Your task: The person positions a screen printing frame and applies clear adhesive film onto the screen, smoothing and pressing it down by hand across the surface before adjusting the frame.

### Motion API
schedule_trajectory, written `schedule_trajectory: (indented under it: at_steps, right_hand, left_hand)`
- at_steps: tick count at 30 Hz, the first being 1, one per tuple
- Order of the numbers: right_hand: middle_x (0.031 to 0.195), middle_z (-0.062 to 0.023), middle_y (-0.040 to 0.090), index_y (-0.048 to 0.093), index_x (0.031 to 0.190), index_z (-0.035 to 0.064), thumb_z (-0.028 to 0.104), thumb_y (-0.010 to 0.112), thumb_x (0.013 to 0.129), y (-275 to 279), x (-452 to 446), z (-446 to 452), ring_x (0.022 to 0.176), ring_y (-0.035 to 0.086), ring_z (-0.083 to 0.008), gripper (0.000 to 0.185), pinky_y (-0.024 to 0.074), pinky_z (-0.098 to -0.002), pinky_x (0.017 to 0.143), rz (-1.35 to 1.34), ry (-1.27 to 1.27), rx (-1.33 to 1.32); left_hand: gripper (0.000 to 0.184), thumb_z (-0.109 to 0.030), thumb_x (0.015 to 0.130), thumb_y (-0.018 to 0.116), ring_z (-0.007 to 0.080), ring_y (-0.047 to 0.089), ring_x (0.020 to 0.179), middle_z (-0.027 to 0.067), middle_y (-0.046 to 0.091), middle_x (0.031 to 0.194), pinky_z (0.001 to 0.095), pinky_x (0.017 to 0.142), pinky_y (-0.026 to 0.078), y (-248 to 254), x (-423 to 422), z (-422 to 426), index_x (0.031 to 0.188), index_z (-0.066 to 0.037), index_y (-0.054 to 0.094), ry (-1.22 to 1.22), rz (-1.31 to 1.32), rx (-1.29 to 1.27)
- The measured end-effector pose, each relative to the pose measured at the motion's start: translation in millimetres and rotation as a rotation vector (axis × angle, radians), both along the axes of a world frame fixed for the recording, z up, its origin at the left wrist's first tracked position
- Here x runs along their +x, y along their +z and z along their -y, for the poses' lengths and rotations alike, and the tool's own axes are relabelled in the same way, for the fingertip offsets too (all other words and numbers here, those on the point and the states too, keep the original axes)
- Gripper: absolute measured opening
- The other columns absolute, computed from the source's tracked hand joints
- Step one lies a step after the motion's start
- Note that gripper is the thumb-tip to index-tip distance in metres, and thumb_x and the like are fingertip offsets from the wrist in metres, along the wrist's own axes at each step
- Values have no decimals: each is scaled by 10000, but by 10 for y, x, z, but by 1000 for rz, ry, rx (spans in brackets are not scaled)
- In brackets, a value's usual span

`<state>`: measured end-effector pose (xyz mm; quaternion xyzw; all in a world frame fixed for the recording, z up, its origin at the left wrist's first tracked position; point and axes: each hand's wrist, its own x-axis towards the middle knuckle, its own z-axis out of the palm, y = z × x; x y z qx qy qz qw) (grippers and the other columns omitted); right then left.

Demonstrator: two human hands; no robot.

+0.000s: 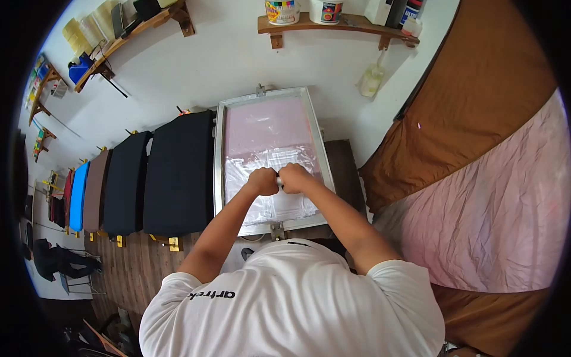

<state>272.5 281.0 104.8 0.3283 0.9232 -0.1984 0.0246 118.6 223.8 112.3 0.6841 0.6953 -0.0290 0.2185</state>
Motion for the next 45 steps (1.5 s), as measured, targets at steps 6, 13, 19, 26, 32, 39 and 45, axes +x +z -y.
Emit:
schedule_trajectory:
  at_steps: [6,13,19,26,32,39,45]
  right_hand:
    - [836,-226,711,736,786,29,117,710,641,-92,176,416,819,701,-399,172,575,-467,778,-4,76,-63]
    - [852,-224,716,740,819,32,135,723,645,54,243,598,832,705,-391,202,573,-455,785,41,93,-109]
    - [883,-227,708,701,871,20,133,718,667,191,87,168,855,688,-417,234,554,-487,770,-81,28,-103]
    - [936,-176,690,647,950,43,105,701,699,-316,317,703,880,683,-384,264,560,-498,775,-190,-33,120]
    - [851,-209,704,689,904,45,113,678,684,62,416,856,826,685,-419,231,555,-515,751,-57,26,-87]
    - [876,-231,702,703,887,47,115,682,695,-47,-18,-15,858,683,-427,204,554,-513,778,-176,-41,39]
    - [898,-220,714,738,842,56,106,699,666,-1,-50,-34,862,700,-398,187,571,-479,793,-23,32,19]
  left_hand:
    - [258,-215,683,649,369,725,888,203,739,907,449,812,587,20,137,455,864,-65,757,-56,52,-46]
    - [353,-372,678,749,383,718,846,214,731,854,448,783,580,-158,130,625,811,-46,759,-32,111,-27]
    - [289,-275,726,706,354,721,933,193,741,970,449,826,578,102,-2,176,914,-62,762,6,89,-41]
    - [144,-117,674,677,353,679,820,175,673,877,458,729,576,-331,303,785,802,-55,699,-44,112,403]
    - [197,-185,679,691,360,721,812,177,726,867,469,738,587,133,335,967,835,-76,742,-42,138,37]
    - [224,-202,726,679,354,717,894,168,738,928,447,800,581,-120,-22,29,904,-89,752,56,64,149]
    - [261,-211,715,670,361,720,912,191,737,942,451,813,586,-75,-62,-20,922,-72,747,-30,14,20]
